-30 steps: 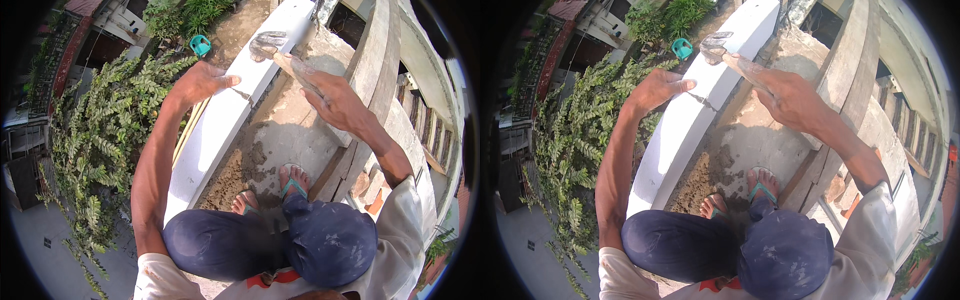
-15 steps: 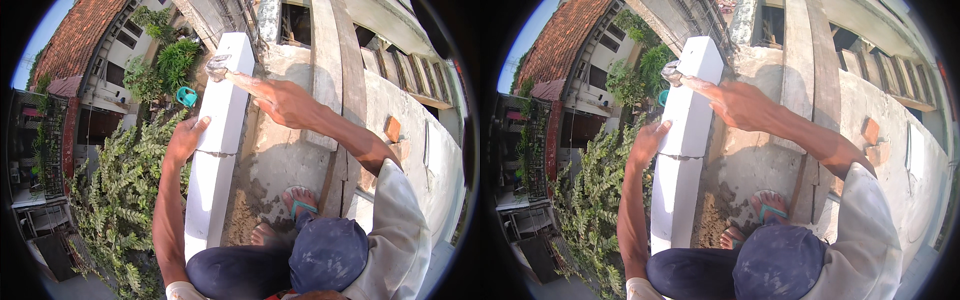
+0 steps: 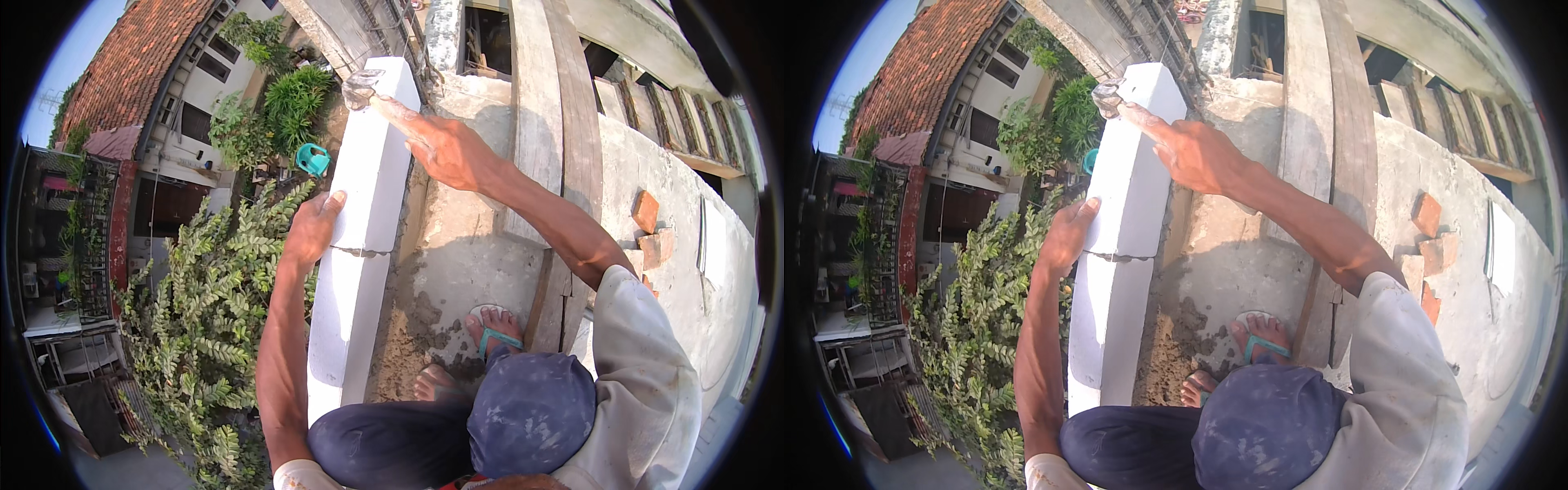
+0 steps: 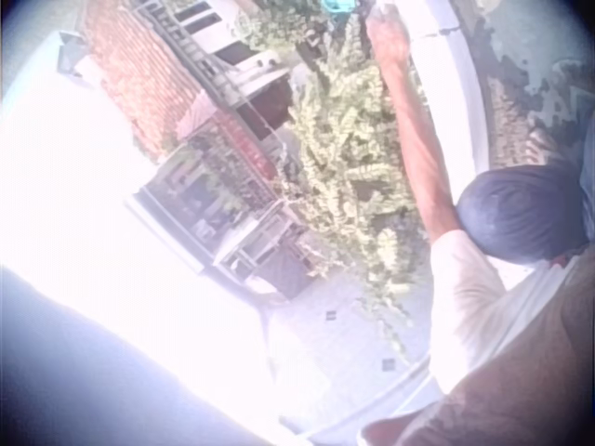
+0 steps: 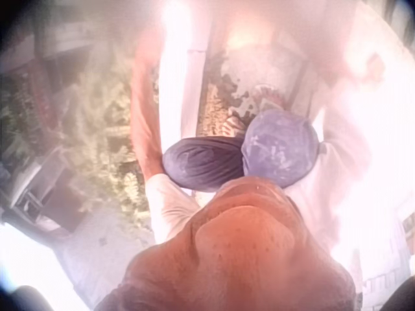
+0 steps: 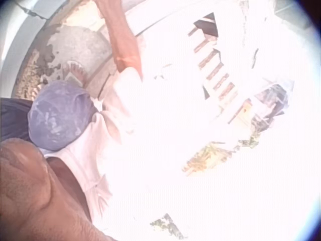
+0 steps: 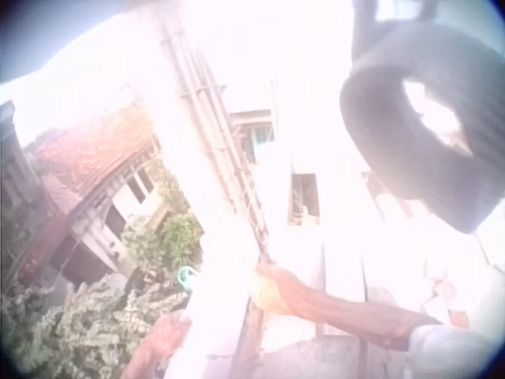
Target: The person applies mortar to a white block using a trowel and places it onto a low wall. They use a hammer to tap the block into position and adjust its alignment. The person also uses a measuring tape and a string line to ensure the wall is straight.
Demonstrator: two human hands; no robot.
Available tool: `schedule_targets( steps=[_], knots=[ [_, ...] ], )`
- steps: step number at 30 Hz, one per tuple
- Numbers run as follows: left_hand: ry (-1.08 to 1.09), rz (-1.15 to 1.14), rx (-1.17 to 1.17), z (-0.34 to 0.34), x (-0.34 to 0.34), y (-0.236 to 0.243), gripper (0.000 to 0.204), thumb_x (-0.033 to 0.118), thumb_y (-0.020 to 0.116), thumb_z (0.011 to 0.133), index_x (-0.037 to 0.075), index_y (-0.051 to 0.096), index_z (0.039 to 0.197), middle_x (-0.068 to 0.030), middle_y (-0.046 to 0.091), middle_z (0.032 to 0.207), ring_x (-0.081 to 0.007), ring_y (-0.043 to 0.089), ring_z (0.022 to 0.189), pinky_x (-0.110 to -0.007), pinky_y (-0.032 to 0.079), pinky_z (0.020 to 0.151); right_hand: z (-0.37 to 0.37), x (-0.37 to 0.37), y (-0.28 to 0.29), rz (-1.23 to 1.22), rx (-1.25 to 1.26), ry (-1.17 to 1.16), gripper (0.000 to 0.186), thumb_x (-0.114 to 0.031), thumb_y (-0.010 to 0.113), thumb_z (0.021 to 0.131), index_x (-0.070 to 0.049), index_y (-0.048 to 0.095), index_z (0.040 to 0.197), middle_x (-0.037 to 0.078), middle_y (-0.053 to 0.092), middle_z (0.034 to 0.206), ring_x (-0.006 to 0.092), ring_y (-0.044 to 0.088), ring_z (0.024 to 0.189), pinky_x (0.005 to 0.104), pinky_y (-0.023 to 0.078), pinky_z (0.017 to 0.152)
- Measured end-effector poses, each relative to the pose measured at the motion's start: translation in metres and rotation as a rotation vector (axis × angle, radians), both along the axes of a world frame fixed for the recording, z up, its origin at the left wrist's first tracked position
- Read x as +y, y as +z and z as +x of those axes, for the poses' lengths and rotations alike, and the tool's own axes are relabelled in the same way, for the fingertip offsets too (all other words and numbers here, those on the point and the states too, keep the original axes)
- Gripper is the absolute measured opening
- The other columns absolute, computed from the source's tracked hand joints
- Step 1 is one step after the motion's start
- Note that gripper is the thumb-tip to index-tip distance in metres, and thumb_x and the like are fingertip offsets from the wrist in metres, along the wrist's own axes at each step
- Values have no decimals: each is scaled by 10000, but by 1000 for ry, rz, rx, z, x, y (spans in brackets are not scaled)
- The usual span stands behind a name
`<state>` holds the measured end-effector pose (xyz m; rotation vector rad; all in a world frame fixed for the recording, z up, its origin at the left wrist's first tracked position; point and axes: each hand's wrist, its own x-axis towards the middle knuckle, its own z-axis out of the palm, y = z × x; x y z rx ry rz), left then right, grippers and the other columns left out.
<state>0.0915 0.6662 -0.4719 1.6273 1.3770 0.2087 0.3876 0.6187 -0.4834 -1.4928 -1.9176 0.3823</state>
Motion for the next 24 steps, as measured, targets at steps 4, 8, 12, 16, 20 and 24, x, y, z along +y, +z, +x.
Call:
schedule_targets(
  steps=[4, 8, 12, 16, 20, 24],
  knots=[
    [-1, -40, -19, 10, -6, 10, 588, 406, 487, 1107, -112, 594, 1363, -209, 720, 1181, -241, 684, 1040, -379, 520, 965, 7, 3, -7, -20, 57, 12, 667, -119, 608, 1000, -179, 366, 1619, 236, 695, 898, 382, 700, 752, 480, 583, 716],
    [-20, -18, -6, 14, -8, 13, 603, 431, 501, 1099, -105, 609, 1354, -220, 722, 1181, -249, 690, 1039, -376, 523, 964, 11, -4, -8, -20, 68, -21, 645, -114, 631, 995, -118, 395, 1595, 272, 722, 976, 409, 729, 814, 490, 584, 739],
    [36, -56, -66, 3, -9, 12, 613, 477, 505, 1092, -73, 648, 1322, -196, 748, 1097, -249, 714, 948, -392, 550, 903, 1, -25, -8, 115, 271, -25, 609, -103, 675, 971, -71, 465, 1541, 322, 712, 1097, 437, 733, 976, 484, 583, 843],
    [-12, -121, 21, -10, -10, 24, 768, 613, 529, 1038, -71, 629, 1370, -249, 738, 1127, -312, 715, 1046, -448, 575, 894, 21, -81, -14, 2, 283, -224, 506, -79, 688, 961, 41, 568, 1438, 299, 657, 1342, 347, 653, 1270, 405, 506, 1065],
    [16, -78, 34, -50, -31, 17, 728, 618, 515, 1039, -22, 667, 1350, -227, 748, 1128, -294, 720, 1058, -454, 564, 941, 65, -134, -51, -153, 58, -418, 498, -99, 722, 950, -17, 610, 1428, 196, 670, 1370, 271, 691, 1164, 390, 531, 1011],
    [57, -28, -95, -58, -43, 12, 653, 563, 512, 1064, 14, 658, 1386, -195, 740, 1203, -281, 697, 1118, -440, 546, 991, 130, -186, -60, -224, -415, -484, 468, -127, 736, 916, -21, 649, 1364, 246, 702, 1181, 399, 710, 1040, 444, 551, 940]
  ],
)
